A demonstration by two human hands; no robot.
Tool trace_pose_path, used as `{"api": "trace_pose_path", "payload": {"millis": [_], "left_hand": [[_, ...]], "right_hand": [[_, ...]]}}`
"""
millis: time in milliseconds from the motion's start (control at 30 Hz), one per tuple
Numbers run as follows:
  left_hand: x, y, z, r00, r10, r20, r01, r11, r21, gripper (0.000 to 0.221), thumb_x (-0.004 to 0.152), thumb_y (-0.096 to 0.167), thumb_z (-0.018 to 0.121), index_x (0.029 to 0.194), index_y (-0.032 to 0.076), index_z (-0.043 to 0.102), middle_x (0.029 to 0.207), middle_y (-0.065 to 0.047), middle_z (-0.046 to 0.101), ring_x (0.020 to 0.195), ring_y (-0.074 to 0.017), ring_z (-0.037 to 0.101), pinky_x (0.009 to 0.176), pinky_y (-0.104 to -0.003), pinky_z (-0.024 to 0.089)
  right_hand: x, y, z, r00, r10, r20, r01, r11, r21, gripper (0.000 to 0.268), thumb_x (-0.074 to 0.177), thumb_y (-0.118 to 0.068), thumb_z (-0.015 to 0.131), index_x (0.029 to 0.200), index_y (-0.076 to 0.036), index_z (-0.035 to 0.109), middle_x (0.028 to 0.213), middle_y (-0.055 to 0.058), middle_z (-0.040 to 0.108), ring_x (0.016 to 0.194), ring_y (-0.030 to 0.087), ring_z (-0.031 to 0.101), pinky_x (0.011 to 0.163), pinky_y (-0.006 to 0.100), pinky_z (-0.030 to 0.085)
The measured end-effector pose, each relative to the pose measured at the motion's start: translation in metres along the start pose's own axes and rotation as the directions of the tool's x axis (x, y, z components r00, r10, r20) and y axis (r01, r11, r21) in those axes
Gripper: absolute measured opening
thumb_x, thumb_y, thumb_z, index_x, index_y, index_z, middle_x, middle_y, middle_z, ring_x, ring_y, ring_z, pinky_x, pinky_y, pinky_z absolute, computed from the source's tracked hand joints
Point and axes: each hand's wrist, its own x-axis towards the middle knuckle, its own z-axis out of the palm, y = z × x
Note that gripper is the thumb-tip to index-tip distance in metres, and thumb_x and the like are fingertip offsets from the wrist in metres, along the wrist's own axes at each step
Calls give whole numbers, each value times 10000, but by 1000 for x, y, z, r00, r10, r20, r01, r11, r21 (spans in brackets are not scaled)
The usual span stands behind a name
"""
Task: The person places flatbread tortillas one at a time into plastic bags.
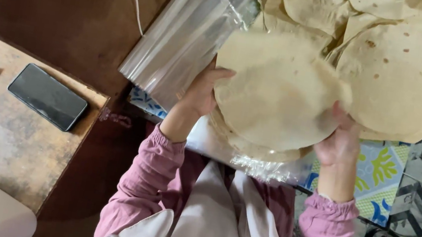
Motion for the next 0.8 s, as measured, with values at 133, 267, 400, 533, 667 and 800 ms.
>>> {"api": "trace_pose_path", "payload": {"millis": [133,267,400,533,667,800], "left_hand": [[3,-11,-19,981,-133,144,175,922,-344,521,985,7,538,1502,-14,476,1410,-177,600,1247,-306,628,1040,-424,559],[-20,4,-9,978,-14,208,45,988,-148,734,883,-52,461,1581,132,326,1519,-101,501,1338,-248,578,1090,-414,529],[-28,7,-19,975,-155,160,187,960,-210,666,1003,36,480,1633,31,265,1549,-163,432,1358,-283,538,1077,-475,531],[-47,24,0,981,-150,127,159,985,-72,723,1015,78,502,1671,130,203,1606,-76,413,1390,-228,511,1095,-406,483],[-58,14,-4,974,100,204,-169,918,358,890,985,-15,622,1673,162,86,1675,-49,263,1487,-184,391,1122,-382,476],[-66,27,13,968,239,80,-232,723,651,1030,871,-68,662,1687,163,78,1492,-194,516,1325,-261,593,933,-341,587]], "right_hand": [[-14,-3,19,999,40,-31,-39,999,29,473,1037,-130,504,1497,-23,501,1514,182,575,1407,355,540,1202,524,427],[-28,-7,32,999,23,-47,-21,999,40,449,1078,-179,536,1504,-48,482,1524,157,557,1411,343,535,1196,526,424],[-33,-8,22,996,77,-40,-77,997,3,521,1044,-146,592,1541,-66,462,1536,130,552,1420,307,527,1192,493,428],[-40,-13,30,996,72,-50,-80,980,-181,617,987,-106,615,1573,-72,427,1537,116,539,1407,283,526,1157,467,435],[-43,-15,40,991,-105,79,128,640,-757,826,877,11,616,1642,-62,313,1601,104,429,1375,204,494,1091,381,453],[-38,-13,24,950,-197,241,280,201,-939,950,828,-1,737,1657,-37,275,1664,163,361,1471,210,427,1132,350,429]]}}
